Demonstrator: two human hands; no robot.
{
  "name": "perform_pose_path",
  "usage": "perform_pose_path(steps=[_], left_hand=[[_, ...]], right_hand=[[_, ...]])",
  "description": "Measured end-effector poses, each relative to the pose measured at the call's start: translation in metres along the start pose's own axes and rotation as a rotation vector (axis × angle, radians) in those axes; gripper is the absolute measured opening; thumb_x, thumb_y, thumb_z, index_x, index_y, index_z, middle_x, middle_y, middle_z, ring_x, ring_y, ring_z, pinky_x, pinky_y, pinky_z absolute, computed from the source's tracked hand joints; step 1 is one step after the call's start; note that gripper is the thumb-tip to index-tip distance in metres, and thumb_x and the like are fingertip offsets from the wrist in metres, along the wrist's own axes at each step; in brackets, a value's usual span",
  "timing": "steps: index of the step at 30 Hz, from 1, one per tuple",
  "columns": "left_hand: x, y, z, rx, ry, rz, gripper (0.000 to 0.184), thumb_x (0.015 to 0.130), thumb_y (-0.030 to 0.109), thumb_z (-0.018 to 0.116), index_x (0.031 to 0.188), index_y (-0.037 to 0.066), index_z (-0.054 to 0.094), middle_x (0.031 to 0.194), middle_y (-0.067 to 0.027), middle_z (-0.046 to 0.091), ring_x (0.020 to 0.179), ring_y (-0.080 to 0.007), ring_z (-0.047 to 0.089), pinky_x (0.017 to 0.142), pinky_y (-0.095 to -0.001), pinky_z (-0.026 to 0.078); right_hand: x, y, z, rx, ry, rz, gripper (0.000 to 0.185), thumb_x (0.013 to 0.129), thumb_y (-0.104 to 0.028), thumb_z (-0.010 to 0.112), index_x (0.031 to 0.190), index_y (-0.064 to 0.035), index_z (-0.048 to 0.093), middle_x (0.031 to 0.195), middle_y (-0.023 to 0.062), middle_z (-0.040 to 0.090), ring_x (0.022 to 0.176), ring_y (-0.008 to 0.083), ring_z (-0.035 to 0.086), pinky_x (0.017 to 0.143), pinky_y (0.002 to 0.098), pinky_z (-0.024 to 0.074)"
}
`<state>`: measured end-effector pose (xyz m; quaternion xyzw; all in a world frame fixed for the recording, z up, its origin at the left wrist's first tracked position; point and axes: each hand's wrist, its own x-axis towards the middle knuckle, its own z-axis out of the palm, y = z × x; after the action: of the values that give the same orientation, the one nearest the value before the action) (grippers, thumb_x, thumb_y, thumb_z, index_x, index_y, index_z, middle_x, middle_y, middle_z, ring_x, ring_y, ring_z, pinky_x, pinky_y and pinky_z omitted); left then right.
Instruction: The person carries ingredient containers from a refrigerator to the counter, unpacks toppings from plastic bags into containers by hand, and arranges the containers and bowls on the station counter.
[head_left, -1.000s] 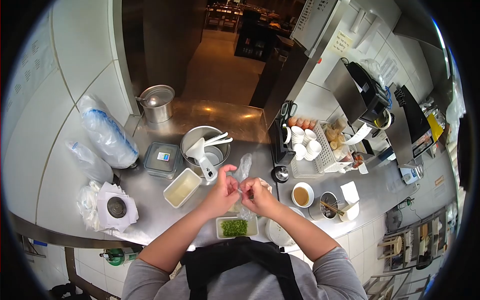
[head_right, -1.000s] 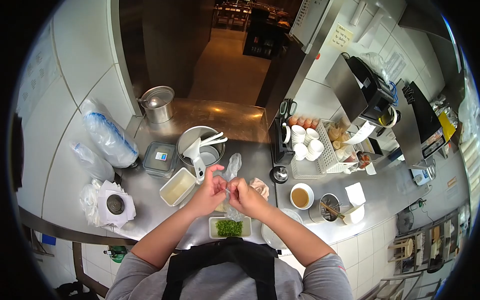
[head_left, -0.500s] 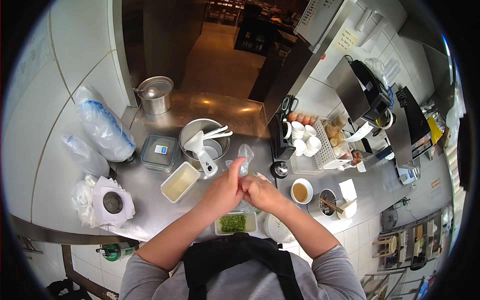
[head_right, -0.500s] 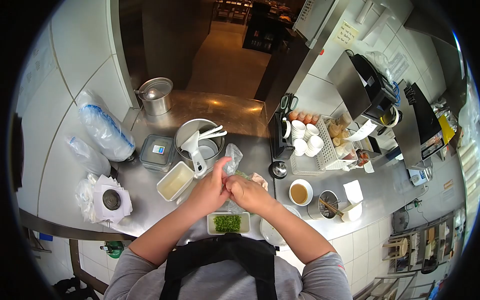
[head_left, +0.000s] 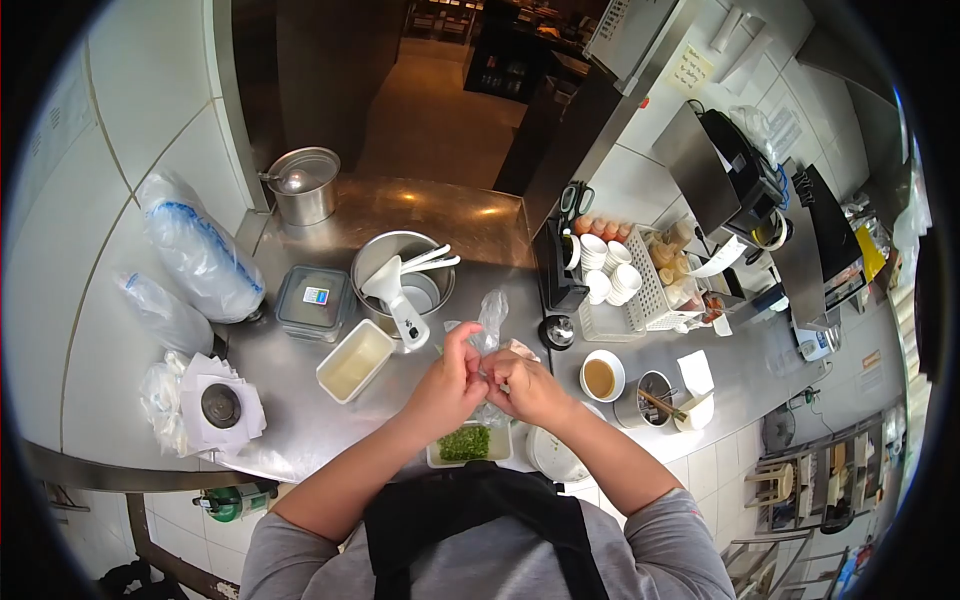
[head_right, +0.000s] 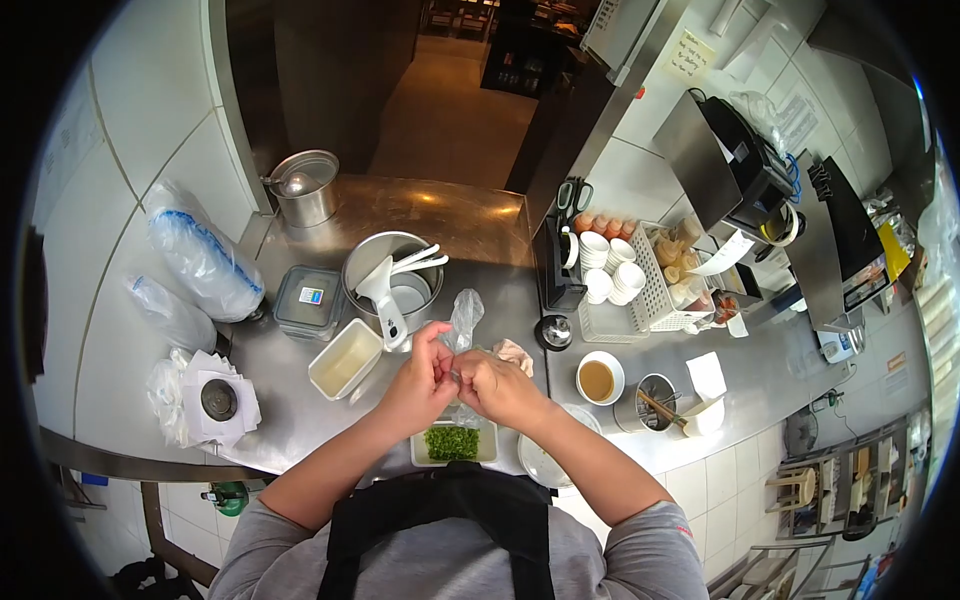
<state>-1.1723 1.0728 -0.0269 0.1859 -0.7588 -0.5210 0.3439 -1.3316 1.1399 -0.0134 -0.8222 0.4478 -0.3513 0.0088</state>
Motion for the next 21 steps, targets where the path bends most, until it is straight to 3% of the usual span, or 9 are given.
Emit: perform_pose_path(steps=[11, 13, 15, 21], left_hand=[[-0.006, -0.013, 0.009, -0.058, 0.074, 0.06, 0.063, 0.078, -0.006, 0.055, 0.131, 0.004, 0.023, 0.082, -0.007, 0.045, 0.069, -0.0166, 0.05, 0.062, -0.0295, 0.044], [-0.006, -0.012, 0.009, -0.043, 0.095, -0.007, 0.062, 0.078, -0.006, 0.056, 0.13, 0.004, 0.024, 0.081, -0.0074, 0.047, 0.067, -0.0172, 0.051, 0.062, -0.0298, 0.045], [-0.005, -0.014, 0.009, -0.05, 0.1, -0.033, 0.06, 0.078, -0.006, 0.056, 0.129, 0.003, 0.024, 0.08, -0.0081, 0.048, 0.067, -0.018, 0.053, 0.062, -0.0303, 0.045], [-0.003, -0.011, 0.011, -0.065, 0.132, -0.052, 0.054, 0.081, -0.003, 0.056, 0.126, 0.003, 0.027, 0.082, -0.0111, 0.053, 0.069, -0.0209, 0.058, 0.063, -0.0318, 0.047]], right_hand=[[-0.009, 0.002, 0.009, 0.044, 0.02, 0.031, 0.044, 0.067, 0.009, 0.067, 0.092, -0.0042, 0.034, 0.086, 0.0128, 0.054, 0.077, 0.032, 0.06, 0.062, 0.0374, 0.0505], [-0.005, 0.0, 0.009, 0.027, 0.021, 0.026, 0.043, 0.068, 0.008, 0.067, 0.093, -0.0042, 0.035, 0.087, 0.0125, 0.054, 0.079, 0.0316, 0.061, 0.062, 0.0378, 0.0504], [0.002, -0.01, 0.005, -0.053, -0.032, 0.142, 0.042, 0.069, 0.003, 0.067, 0.099, -0.004, 0.039, 0.089, 0.0115, 0.055, 0.081, 0.0305, 0.061, 0.063, 0.0379, 0.0512], [0.013, -0.026, 0.005, -0.281, -0.036, 0.138, 0.038, 0.072, -0.003, 0.062, 0.105, -0.0046, 0.043, 0.091, 0.0099, 0.057, 0.081, 0.0273, 0.061, 0.065, 0.0356, 0.0534]])
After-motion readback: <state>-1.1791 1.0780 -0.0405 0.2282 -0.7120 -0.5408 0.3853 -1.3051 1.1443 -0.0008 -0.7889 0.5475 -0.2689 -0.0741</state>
